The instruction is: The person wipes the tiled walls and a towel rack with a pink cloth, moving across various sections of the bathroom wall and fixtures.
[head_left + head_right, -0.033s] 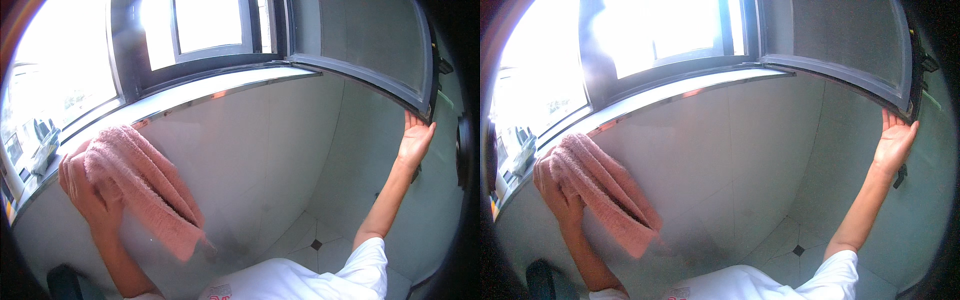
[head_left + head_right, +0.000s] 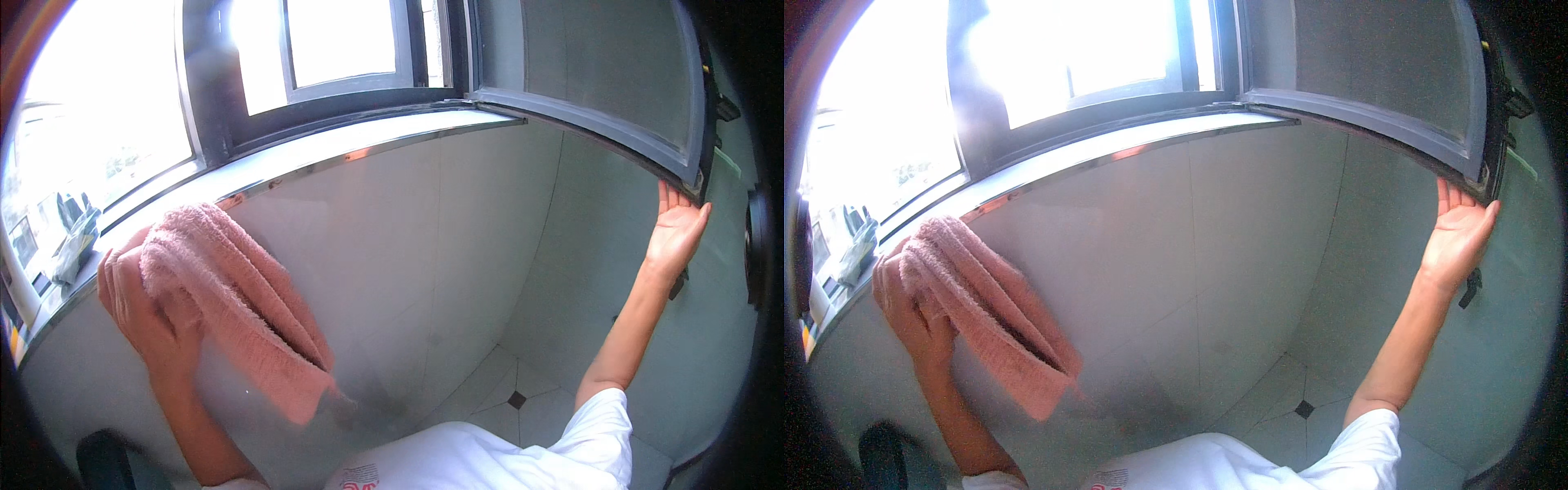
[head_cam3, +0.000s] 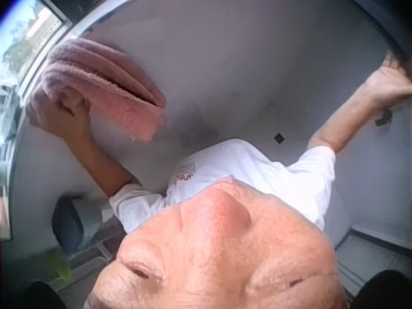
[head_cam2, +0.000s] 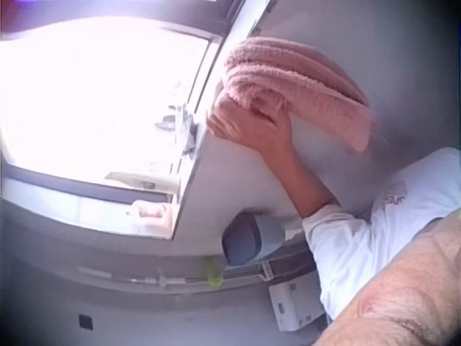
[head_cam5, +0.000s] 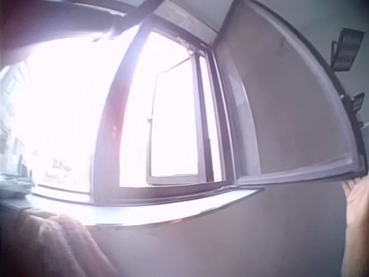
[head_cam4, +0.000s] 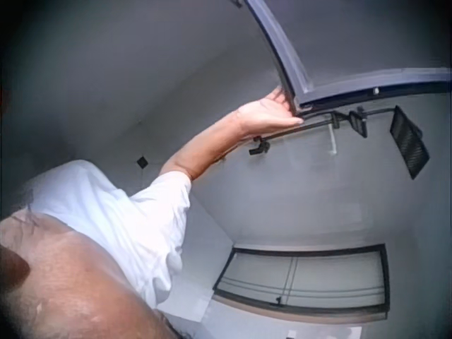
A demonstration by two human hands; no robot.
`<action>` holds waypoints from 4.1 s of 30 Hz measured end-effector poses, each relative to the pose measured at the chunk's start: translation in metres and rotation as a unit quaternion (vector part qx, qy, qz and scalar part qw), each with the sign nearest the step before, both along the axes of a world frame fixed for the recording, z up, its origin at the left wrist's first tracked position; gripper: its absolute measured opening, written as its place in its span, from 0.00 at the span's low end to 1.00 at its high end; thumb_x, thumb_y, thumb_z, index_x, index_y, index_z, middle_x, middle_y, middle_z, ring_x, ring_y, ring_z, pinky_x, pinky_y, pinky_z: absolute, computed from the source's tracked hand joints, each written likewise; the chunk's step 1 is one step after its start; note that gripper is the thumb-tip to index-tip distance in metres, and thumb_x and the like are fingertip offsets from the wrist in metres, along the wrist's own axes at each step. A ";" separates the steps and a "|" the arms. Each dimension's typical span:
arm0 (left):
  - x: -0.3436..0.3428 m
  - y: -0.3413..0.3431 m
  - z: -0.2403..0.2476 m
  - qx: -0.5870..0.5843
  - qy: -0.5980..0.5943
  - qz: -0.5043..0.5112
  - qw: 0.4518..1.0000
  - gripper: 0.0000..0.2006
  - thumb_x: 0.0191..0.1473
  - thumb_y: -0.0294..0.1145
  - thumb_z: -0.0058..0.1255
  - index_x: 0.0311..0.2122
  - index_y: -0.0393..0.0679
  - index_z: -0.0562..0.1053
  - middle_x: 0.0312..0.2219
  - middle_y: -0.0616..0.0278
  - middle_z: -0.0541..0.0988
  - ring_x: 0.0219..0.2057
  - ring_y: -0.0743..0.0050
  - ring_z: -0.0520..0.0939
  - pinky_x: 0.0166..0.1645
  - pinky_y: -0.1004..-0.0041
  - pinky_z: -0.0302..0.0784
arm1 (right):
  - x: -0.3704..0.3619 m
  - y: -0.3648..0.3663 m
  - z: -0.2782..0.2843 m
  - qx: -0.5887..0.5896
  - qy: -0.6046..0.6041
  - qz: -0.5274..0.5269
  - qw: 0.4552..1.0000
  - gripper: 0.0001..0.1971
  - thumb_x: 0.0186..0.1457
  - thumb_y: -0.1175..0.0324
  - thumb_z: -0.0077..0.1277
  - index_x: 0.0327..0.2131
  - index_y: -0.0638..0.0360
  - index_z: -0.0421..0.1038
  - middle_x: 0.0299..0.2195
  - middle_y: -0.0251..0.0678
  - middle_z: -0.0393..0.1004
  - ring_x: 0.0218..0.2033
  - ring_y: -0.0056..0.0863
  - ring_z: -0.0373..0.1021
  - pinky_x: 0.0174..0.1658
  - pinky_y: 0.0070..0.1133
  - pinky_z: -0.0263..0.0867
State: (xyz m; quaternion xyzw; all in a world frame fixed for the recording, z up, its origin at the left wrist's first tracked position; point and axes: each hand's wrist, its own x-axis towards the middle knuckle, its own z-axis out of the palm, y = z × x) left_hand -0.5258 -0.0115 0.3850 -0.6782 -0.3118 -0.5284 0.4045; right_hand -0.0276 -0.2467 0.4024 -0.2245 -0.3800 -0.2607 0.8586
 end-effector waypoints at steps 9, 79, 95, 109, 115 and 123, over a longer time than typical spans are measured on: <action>0.046 -0.081 -0.014 0.033 0.016 -0.048 0.998 0.17 0.59 0.47 0.40 0.40 0.43 0.69 0.46 0.51 0.74 0.52 0.49 0.73 0.63 0.51 0.53 | -0.048 0.016 -0.014 -0.134 -0.276 -0.045 0.951 0.32 0.65 0.47 0.24 0.61 0.62 0.52 0.61 0.47 0.55 0.64 0.41 0.51 0.66 0.39 0.45; 0.195 -0.059 0.042 -0.120 0.017 0.230 0.965 0.16 0.61 0.45 0.43 0.42 0.43 0.73 0.37 0.59 0.78 0.45 0.62 0.75 0.52 0.61 0.65 | 0.204 0.302 0.092 -0.604 -0.350 0.071 0.713 0.45 0.44 0.30 0.49 0.63 0.42 0.54 0.65 0.39 0.50 0.66 0.33 0.46 0.67 0.35 0.43; 0.156 -0.078 0.042 -0.014 0.064 0.159 0.985 0.19 0.58 0.44 0.48 0.50 0.46 0.67 0.46 0.60 0.72 0.47 0.65 0.72 0.54 0.57 0.60 | 0.120 0.318 0.095 -0.628 -0.405 0.181 0.639 0.30 0.62 0.66 0.40 0.65 0.57 0.45 0.67 0.31 0.45 0.66 0.23 0.45 0.68 0.22 0.39; -0.016 -0.096 0.120 -0.369 -0.094 0.347 0.857 0.24 0.56 0.48 0.48 0.54 0.48 0.67 0.49 0.56 0.75 0.52 0.57 0.74 0.55 0.60 0.68 | -0.082 0.243 0.100 -0.619 -0.427 0.166 0.639 0.38 0.55 0.51 0.50 0.65 0.55 0.47 0.66 0.37 0.48 0.67 0.30 0.46 0.68 0.28 0.42; -0.037 -0.071 0.122 -0.374 -0.071 0.248 0.891 0.15 0.59 0.44 0.45 0.45 0.47 0.75 0.38 0.57 0.79 0.41 0.60 0.79 0.48 0.62 0.72 | -0.169 0.210 0.095 -0.561 -0.438 0.253 0.656 0.38 0.53 0.51 0.50 0.64 0.50 0.50 0.65 0.37 0.51 0.66 0.28 0.48 0.67 0.32 0.45; -0.066 -0.021 0.124 -0.315 -0.034 0.161 0.935 0.19 0.58 0.48 0.41 0.42 0.43 0.74 0.32 0.54 0.81 0.36 0.56 0.81 0.43 0.57 0.74 | -0.261 0.208 0.091 -0.500 -0.499 0.343 0.619 0.40 0.50 0.46 0.53 0.62 0.52 0.55 0.58 0.45 0.61 0.59 0.36 0.60 0.61 0.38 0.54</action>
